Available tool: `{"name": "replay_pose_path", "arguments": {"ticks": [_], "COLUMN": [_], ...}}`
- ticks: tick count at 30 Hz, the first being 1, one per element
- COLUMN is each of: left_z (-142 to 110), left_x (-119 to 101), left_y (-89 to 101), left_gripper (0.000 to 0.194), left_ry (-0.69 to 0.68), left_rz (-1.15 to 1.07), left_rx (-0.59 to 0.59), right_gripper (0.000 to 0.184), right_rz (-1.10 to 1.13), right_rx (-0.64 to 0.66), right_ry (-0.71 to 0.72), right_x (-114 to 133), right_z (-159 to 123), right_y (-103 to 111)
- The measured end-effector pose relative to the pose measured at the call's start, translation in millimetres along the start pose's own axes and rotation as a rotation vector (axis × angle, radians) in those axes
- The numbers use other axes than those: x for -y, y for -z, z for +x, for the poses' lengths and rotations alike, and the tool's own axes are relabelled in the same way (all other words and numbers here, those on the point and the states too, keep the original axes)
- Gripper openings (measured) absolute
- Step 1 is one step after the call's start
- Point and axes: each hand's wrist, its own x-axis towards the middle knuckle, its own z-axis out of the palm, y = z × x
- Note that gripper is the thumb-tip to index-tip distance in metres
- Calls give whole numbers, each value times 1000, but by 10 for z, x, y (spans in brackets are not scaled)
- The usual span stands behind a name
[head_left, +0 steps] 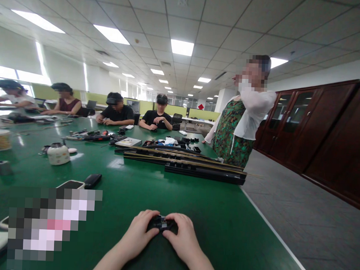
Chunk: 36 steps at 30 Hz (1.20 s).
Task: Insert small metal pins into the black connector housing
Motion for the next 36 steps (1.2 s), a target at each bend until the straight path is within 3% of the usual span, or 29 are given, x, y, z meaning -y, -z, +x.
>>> {"name": "replay_pose_path", "arguments": {"ticks": [10,22,36], "left_z": [-6,30,2], "left_x": [34,120,75], "left_y": [-16,-97,-62], "left_gripper": [34,50,35], "left_ry": [2,-6,-39], "left_rz": [-3,-261,-281], "left_rx": [-13,-53,-55], "right_gripper": [33,32,30], "right_rz": [68,276,311], "right_rx": [-20,-9,4], "right_ry": [-11,-81,-67], "right_x": [-31,-11,-15], "right_z": [4,45,46], "right_y": [4,22,-9]}}
